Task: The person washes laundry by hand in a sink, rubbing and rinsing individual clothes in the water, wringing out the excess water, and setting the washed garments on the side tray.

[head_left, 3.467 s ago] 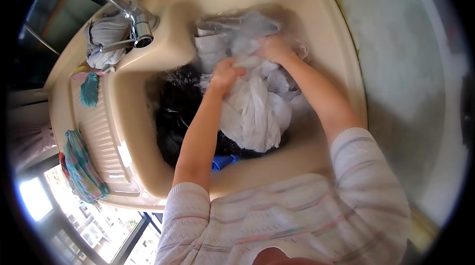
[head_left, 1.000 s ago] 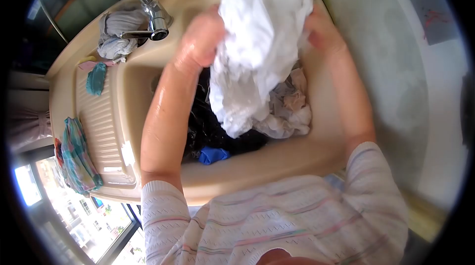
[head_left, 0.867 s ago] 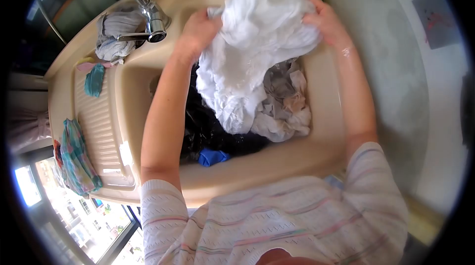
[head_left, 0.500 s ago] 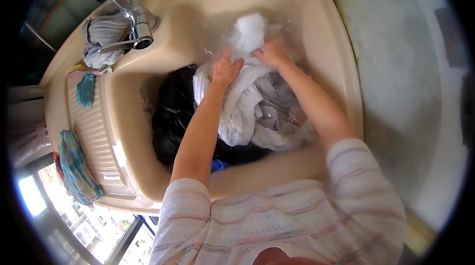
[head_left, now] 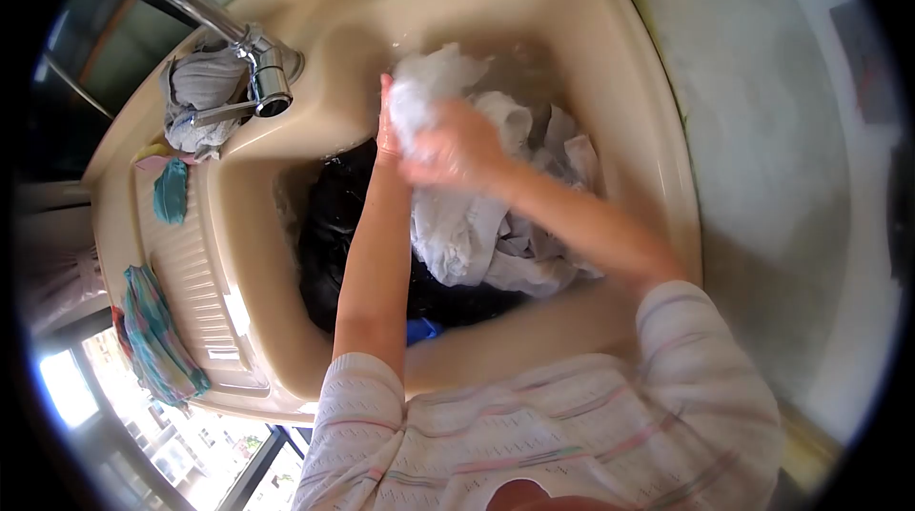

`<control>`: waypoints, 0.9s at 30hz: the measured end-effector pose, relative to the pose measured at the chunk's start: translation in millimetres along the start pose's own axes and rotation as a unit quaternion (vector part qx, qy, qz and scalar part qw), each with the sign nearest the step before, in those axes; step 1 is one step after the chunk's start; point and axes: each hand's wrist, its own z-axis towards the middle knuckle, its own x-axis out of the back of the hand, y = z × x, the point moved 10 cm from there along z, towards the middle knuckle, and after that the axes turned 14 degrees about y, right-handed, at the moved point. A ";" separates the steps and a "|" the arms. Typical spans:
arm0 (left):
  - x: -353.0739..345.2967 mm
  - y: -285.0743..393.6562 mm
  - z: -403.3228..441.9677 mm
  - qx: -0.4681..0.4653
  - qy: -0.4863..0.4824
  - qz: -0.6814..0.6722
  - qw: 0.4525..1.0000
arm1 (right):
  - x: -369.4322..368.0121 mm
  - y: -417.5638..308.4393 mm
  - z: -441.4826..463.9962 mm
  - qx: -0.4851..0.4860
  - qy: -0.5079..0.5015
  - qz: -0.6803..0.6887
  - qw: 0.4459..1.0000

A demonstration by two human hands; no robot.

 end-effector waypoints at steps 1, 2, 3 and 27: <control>7.8 -2.4 2.4 -0.027 0.003 -0.007 1.000 | 7.1 -34.0 -7.1 0.052 0.044 0.021 0.997; 17.7 -6.7 3.9 -0.069 0.008 -0.020 0.997 | 2.2 -42.7 -15.5 0.051 0.068 0.048 0.995; 32.8 -10.5 3.5 -0.120 0.022 -0.016 0.992 | -2.3 -45.3 -23.6 0.052 0.092 0.076 0.991; -39.7 8.6 -66.3 -0.596 0.157 0.741 0.266 | 16.7 152.1 -17.0 -0.169 -0.078 -0.238 0.953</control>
